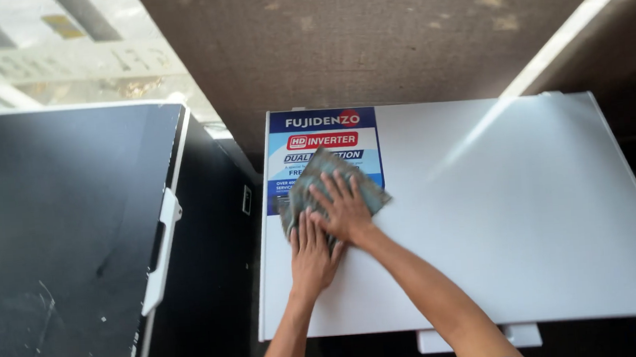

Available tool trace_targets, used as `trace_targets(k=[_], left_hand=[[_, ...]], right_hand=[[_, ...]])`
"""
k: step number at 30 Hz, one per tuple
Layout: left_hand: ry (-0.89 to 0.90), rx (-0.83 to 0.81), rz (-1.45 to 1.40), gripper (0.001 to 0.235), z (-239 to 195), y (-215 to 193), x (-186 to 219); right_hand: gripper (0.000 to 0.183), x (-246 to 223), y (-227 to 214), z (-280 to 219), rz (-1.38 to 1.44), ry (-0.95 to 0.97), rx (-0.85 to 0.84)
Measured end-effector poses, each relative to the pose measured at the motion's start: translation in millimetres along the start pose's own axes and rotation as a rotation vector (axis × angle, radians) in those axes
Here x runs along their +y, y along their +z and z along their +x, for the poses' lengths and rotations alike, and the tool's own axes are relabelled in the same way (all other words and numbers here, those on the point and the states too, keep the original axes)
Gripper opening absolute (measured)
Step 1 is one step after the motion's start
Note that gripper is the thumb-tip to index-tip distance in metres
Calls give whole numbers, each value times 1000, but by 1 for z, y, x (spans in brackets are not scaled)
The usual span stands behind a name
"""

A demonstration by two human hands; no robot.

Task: Cleaning the exterior surfaces of chest freezers using a cloth and a spray cleaning solution.

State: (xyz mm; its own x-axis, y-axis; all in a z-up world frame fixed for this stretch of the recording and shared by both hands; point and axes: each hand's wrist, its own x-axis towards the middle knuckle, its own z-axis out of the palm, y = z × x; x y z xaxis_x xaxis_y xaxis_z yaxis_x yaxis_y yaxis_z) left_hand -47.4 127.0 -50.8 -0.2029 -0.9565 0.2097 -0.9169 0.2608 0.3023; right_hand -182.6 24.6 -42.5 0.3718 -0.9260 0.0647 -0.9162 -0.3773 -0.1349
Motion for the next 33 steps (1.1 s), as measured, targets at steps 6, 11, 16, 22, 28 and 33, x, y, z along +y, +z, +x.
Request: trace_targets(k=[6,11,16,22,28,33], left_hand=[[61,17,55,89,-105,-15,-18],[147,-38,100,91,-152,-16,-14],[196,-164,127,96,-173,-21,10],[243,-306,65,97,-178,-15,61],[525,-333,214,84,-172,15,113],[672,-369,61,83,-162,18,178]], right_hand=[[74,-75,8,-89,28,-103,137],[69,-95,21,-154,147,-80,181],[60,-95,26,-205,153,-24,277],[55,-63,16,-263,180,118,298],[63,-10,9,-332,210,427,315],[68,27,29,-374,160,654,389]])
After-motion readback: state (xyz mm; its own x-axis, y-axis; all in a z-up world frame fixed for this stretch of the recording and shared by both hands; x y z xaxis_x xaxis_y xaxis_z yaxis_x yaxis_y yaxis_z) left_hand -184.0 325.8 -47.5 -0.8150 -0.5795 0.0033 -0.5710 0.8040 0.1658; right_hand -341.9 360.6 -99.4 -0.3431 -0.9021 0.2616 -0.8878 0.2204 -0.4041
